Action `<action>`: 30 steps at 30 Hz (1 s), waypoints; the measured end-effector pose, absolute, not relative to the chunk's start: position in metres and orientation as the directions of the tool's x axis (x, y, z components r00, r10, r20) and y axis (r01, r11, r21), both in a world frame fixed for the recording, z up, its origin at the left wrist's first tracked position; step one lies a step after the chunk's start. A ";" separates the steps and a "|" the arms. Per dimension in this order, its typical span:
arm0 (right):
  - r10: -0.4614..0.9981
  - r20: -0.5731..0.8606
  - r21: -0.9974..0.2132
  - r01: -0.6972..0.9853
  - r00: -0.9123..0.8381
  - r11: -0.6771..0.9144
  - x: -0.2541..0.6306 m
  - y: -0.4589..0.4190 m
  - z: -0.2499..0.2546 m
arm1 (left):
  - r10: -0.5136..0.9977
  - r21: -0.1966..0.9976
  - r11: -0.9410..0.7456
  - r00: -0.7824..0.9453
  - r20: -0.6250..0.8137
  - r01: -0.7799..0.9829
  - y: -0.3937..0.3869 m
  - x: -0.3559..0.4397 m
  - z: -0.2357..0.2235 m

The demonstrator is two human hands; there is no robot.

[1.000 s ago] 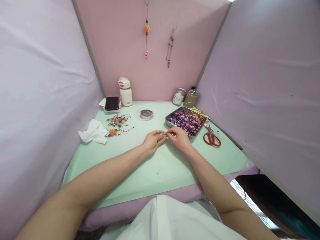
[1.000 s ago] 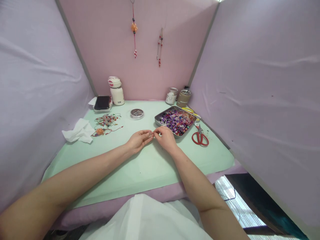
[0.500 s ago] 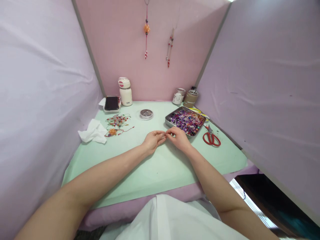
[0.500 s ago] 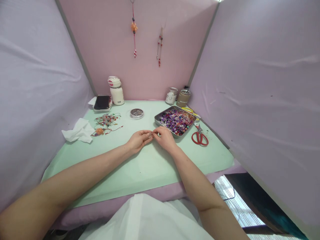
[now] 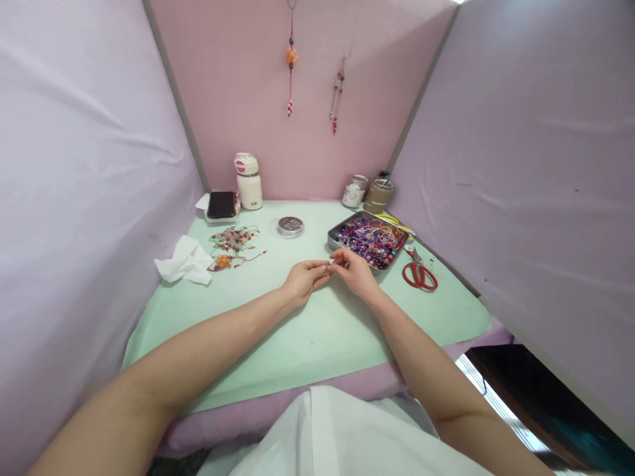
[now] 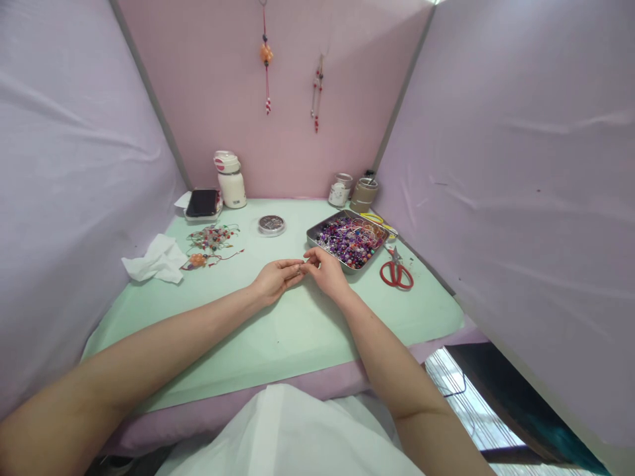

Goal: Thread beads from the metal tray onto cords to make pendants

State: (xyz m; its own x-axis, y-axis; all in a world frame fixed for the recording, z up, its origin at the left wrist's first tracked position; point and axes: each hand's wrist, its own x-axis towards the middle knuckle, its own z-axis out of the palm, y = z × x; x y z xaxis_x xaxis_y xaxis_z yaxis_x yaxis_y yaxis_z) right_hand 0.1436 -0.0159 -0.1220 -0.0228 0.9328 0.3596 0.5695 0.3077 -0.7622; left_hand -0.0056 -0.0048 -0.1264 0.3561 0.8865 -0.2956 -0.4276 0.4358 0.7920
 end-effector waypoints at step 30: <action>0.946 0.312 -0.817 0.485 -0.083 0.312 0.144 -0.015 -0.125 | 0.879 0.805 0.438 0.379 -0.290 -0.399 -0.003 -0.006 -0.129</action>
State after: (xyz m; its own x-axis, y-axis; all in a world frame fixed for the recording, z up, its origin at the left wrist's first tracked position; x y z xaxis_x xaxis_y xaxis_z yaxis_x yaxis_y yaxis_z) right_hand 0.1441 -0.0146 -0.1245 -0.0830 0.9463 0.3124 0.4855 0.3121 -0.8166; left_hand -0.0063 -0.0032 -0.1287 0.3794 0.8785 -0.2903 -0.3991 0.4385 0.8053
